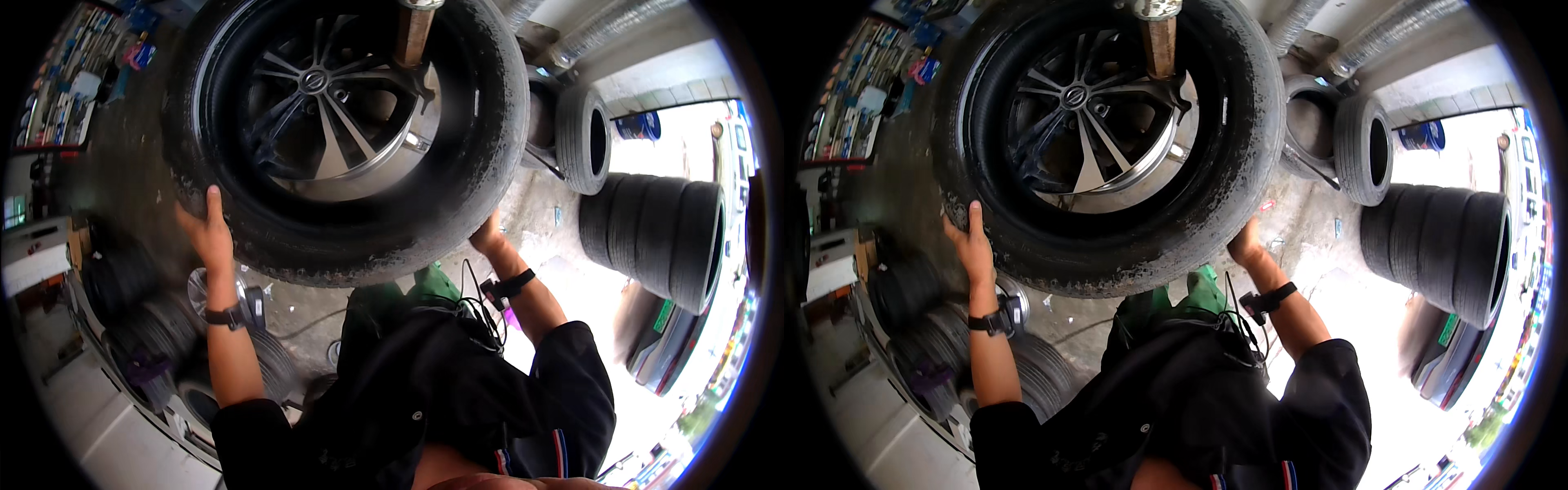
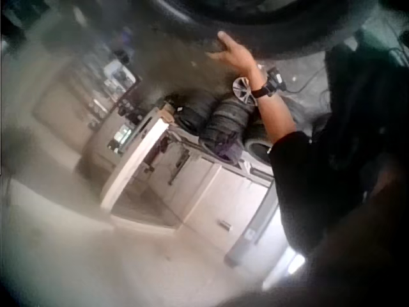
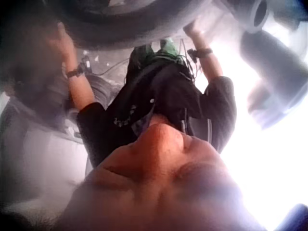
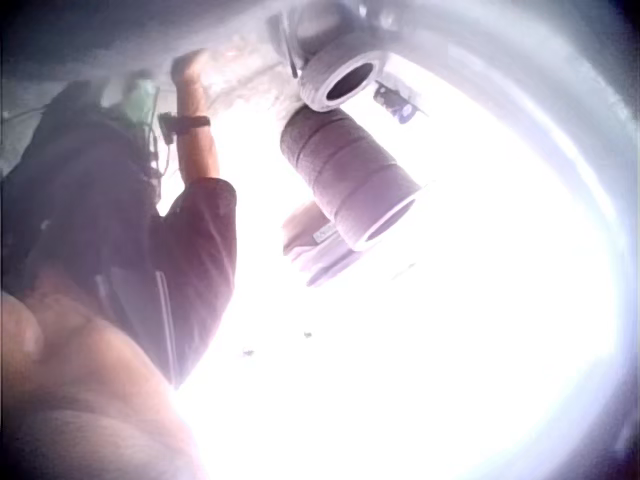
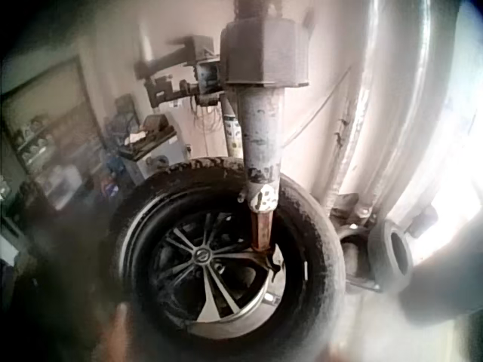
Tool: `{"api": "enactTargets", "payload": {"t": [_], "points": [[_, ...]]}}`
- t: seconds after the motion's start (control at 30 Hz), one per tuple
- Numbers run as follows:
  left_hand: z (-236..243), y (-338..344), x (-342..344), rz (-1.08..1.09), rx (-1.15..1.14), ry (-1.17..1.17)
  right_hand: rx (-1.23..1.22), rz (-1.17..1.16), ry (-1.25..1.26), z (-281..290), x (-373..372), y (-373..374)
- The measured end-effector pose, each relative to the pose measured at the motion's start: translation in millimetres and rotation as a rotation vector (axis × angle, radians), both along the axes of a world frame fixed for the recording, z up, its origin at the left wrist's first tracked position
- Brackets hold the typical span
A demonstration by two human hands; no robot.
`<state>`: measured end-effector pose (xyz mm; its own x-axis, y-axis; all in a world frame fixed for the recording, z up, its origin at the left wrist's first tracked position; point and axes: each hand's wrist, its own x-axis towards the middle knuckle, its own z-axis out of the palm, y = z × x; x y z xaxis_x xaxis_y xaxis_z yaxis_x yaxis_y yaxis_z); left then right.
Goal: The person removes a valve stem from a wheel rim, applies lubricant to a tire bead using a spray bottle, and mounts the tire onto the rim using a tire machine.
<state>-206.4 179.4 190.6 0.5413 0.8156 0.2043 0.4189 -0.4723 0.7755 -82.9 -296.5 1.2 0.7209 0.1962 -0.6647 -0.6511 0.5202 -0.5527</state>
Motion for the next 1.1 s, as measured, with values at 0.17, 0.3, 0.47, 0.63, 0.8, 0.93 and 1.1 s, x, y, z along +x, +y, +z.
{"api": "enactTargets", "payload": {"t": [0.17, 0.3, 0.47, 0.63, 0.8, 0.93, 1.1], "points": [[-6, 10, -10, 0.005, -0.029, -0.012, 0.003, 0.137, -0.475, 87, 151, -22], [-18, 6, -7, -0.027, 0.049, -0.042, -0.333, 0.359, -0.795, 172, 247, 23], [-26, 5, -12, -0.044, 0.097, -0.034, -0.855, 0.287, -0.866, 165, 224, 46], [-43, 16, -10, -0.091, 0.221, -0.086, -0.936, 0.157, -0.968, 103, 200, 39], [-54, 30, -9, -0.083, 0.313, -0.002, -0.972, 0.061, -0.901, 85, 193, 37], [-50, 32, -5, -0.093, 0.383, -0.011, -1.102, 0.062, -0.944, 96, 191, 49], [-35, 25, -6, -0.013, 0.322, 0.041, -1.126, 0.151, -0.807, 121, 192, 53]]}}
